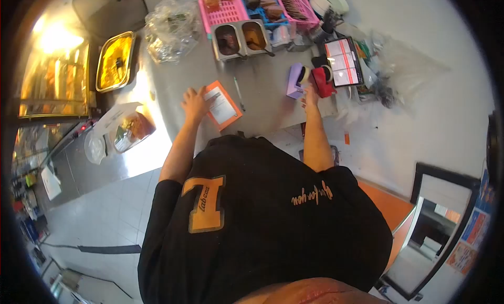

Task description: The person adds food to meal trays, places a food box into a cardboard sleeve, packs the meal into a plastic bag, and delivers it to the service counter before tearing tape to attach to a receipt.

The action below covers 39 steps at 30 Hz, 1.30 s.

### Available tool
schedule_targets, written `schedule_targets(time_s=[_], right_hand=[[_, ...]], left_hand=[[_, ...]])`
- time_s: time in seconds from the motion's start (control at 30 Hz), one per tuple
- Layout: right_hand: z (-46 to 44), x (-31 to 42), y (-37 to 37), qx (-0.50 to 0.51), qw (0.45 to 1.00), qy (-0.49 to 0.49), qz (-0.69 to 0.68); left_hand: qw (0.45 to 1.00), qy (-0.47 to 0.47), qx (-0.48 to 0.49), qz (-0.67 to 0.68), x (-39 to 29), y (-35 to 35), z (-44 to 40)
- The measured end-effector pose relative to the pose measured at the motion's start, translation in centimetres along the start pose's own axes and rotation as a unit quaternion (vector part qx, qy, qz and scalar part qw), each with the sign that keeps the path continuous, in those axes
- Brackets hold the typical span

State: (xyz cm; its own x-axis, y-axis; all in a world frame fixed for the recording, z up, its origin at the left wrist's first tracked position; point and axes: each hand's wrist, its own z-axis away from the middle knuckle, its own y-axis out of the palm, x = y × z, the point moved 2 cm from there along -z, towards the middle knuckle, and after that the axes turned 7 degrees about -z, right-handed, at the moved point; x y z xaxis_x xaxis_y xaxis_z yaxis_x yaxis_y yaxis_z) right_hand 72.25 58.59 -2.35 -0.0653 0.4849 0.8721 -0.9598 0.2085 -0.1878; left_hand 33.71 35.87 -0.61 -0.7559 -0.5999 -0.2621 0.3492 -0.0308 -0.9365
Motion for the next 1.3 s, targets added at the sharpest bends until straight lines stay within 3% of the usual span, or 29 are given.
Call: schedule_targets(time_s=[0.03, 0.1, 0.17, 0.23, 0.33, 0.37, 0.4, 0.43, 0.47, 0.57, 0.63, 0.7, 0.83, 0.97, 1.07, 1.2, 1.3], right_hand=[[-0.1, 0.4, -0.1, 0.061, 0.99, 0.118, -0.045], [-1.4, -0.5, 0.3, 0.133, 0.968, 0.173, -0.121], [-2.0, -2.3, 0.1, 0.087, 0.95, 0.153, -0.258], [-1.2, -4.3, -0.4, 0.049, 0.909, 0.1, -0.401], [-2.3, -8.6, -0.7, 0.116, 0.94, 0.005, -0.321], [-2.4, -9.6, -1.1, 0.034, 0.983, -0.056, -0.17], [-1.9, -9.4, -1.4, -0.049, 0.992, -0.12, -0.014], [-1.5, -9.1, -1.6, -0.129, 0.965, -0.18, 0.141], [-4.6, -12.9, -2.3, -0.216, 0.949, -0.166, 0.157], [4.1, -7.4, 0.5, -0.047, 0.994, 0.067, 0.077], [9.8, -6.6, 5.3, 0.123, 0.985, 0.032, 0.116], [15.5, -6.8, 10.4, 0.291, 0.928, -0.047, 0.23], [20.5, -6.4, 13.9, 0.348, 0.815, -0.134, 0.444], [18.5, -6.7, 10.6, 0.289, 0.735, -0.273, 0.55], [16.6, -7.3, 11.0, 0.441, 0.738, -0.308, 0.407], [16.4, -7.4, 13.1, 0.494, 0.657, -0.454, 0.345], [16.3, -11.4, 15.1, 0.511, 0.573, -0.552, 0.327]], left_hand=[[0.999, -0.006, -0.017, 0.027, 0.2, 0.3, 0.3], [0.997, 0.017, -0.059, 0.042, 0.2, 1.0, 1.7], [0.991, 0.073, -0.107, 0.018, 0.3, 1.4, 3.8], [0.993, 0.072, -0.092, -0.017, 0.3, 2.0, 5.6], [0.994, 0.077, -0.076, -0.003, 0.8, 2.5, 6.8], [0.994, 0.084, -0.072, 0.015, 1.1, 2.6, 6.8], [0.991, 0.099, -0.08, 0.025, 1.4, 3.0, 6.8], [0.993, 0.096, -0.067, 0.022, 1.5, 3.0, 6.8], [0.994, 0.094, -0.055, 0.018, 1.3, 2.7, 6.8], [0.994, 0.095, -0.042, 0.029, 1.3, 2.4, 6.4], [0.995, 0.093, -0.032, 0.033, 1.6, 2.9, 7.1], [0.995, 0.089, -0.032, 0.029, 1.6, 3.3, 6.8], [0.995, 0.096, -0.03, 0.026, 1.9, 3.3, 6.9], [0.996, 0.08, -0.008, 0.033, 1.1, 2.5, 6.1], [0.996, 0.074, 0.024, 0.037, 1.2, 2.3, 6.4], [0.993, 0.076, 0.069, 0.054, 1.3, 1.4, 5.3], [0.99, 0.018, 0.012, 0.141, 1.9, 2.3, 3.9]])
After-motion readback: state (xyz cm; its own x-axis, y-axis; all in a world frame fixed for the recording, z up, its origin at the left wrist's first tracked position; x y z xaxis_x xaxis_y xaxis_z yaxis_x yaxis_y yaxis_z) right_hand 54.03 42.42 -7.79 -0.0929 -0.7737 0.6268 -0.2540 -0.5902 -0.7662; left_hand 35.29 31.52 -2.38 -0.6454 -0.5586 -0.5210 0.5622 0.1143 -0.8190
